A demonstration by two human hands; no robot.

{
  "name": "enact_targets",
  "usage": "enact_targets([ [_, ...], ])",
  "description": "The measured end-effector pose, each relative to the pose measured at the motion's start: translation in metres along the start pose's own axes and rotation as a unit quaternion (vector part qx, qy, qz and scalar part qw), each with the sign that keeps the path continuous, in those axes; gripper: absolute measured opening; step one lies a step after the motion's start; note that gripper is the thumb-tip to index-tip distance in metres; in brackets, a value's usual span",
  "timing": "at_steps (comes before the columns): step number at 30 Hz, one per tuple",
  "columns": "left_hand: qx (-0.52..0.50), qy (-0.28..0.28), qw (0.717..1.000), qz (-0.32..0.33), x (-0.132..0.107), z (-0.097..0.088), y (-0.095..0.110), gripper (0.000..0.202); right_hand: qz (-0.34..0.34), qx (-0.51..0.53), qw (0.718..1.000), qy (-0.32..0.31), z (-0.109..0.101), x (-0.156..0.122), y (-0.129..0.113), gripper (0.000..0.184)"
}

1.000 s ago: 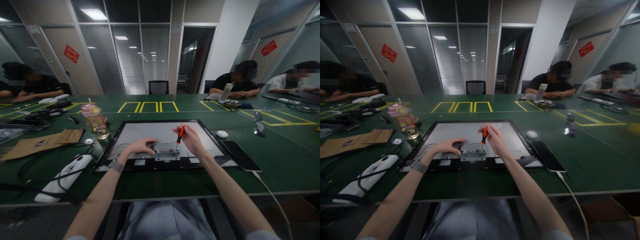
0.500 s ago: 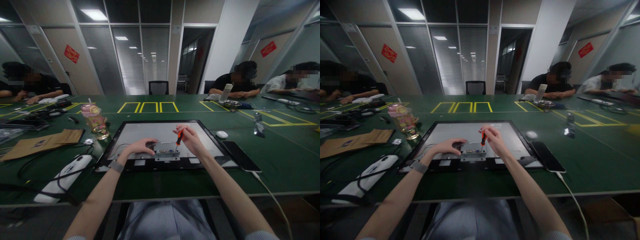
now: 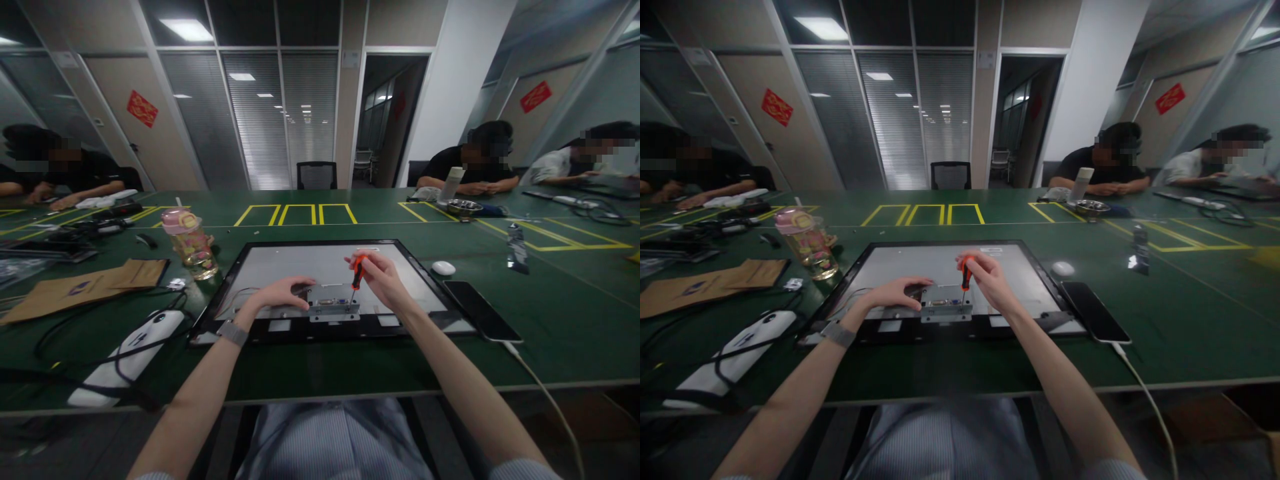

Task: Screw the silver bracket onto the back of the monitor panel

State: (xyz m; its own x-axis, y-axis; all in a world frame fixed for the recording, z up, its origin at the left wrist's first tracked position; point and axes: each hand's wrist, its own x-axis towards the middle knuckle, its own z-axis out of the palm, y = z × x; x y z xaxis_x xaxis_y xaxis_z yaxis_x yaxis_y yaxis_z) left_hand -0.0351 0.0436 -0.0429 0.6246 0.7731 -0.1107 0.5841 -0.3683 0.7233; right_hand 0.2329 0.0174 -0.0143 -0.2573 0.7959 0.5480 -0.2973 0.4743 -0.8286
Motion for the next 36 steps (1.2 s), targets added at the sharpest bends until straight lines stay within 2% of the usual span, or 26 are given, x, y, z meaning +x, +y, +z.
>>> enact_targets([
  [3, 0.003, 0.001, 1.0, 0.0, -0.0001, 0.0, 0.0004, 0.069, 0.004, 0.003, 1.0, -0.011, 0.0001, 0.001, -0.0017, 0.024],
  [10, 0.012, 0.003, 1.0, 0.005, -0.0012, -0.0014, 0.0048, 0.069, -0.03, -0.041, 0.999, 0.008, -0.0011, 0.0035, -0.006, 0.023],
  [14, 0.019, 0.005, 1.0, 0.0, -0.002, -0.0014, 0.0057, 0.07, -0.023, -0.085, 0.994, 0.062, -0.0041, 0.0033, -0.0019, 0.02],
  [17, 0.026, 0.002, 1.0, -0.002, -0.0018, -0.0012, 0.0036, 0.07, -0.068, -0.176, 0.974, 0.123, -0.0043, 0.0021, 0.0004, 0.016],
  [19, 0.028, 0.004, 1.0, 0.0, -0.0015, -0.0011, 0.0016, 0.069, -0.11, -0.237, 0.955, 0.142, -0.0034, 0.0005, -0.0003, 0.011],
  [22, 0.023, 0.009, 1.0, 0.003, -0.0006, -0.001, -0.0005, 0.068, -0.129, -0.276, 0.945, 0.116, -0.0008, -0.0026, -0.0039, 0.02],
  [25, 0.02, 0.007, 1.0, 0.001, 0.0, -0.001, -0.001, 0.07, -0.112, -0.238, 0.962, 0.071, 0.0017, -0.0043, -0.0054, 0.028],
  [27, 0.02, 0.005, 1.0, 0.0, 0.0, -0.0011, -0.001, 0.071, -0.102, -0.228, 0.966, 0.074, 0.0024, -0.0039, -0.0033, 0.027],
  [29, 0.02, 0.002, 1.0, 0.004, -0.0001, -0.001, -0.0011, 0.071, -0.107, -0.259, 0.953, 0.112, 0.002, -0.0027, 0.0002, 0.023],
  [33, 0.019, 0.002, 1.0, 0.008, 0.0004, -0.0006, -0.0025, 0.071, -0.136, -0.342, 0.911, 0.188, 0.0006, -0.0012, 0.0033, 0.014],
  [36, 0.02, 0.004, 1.0, 0.01, 0.0012, -0.0004, -0.0037, 0.071, -0.138, -0.331, 0.916, 0.181, 0.0026, -0.0025, 0.0015, 0.017],
])
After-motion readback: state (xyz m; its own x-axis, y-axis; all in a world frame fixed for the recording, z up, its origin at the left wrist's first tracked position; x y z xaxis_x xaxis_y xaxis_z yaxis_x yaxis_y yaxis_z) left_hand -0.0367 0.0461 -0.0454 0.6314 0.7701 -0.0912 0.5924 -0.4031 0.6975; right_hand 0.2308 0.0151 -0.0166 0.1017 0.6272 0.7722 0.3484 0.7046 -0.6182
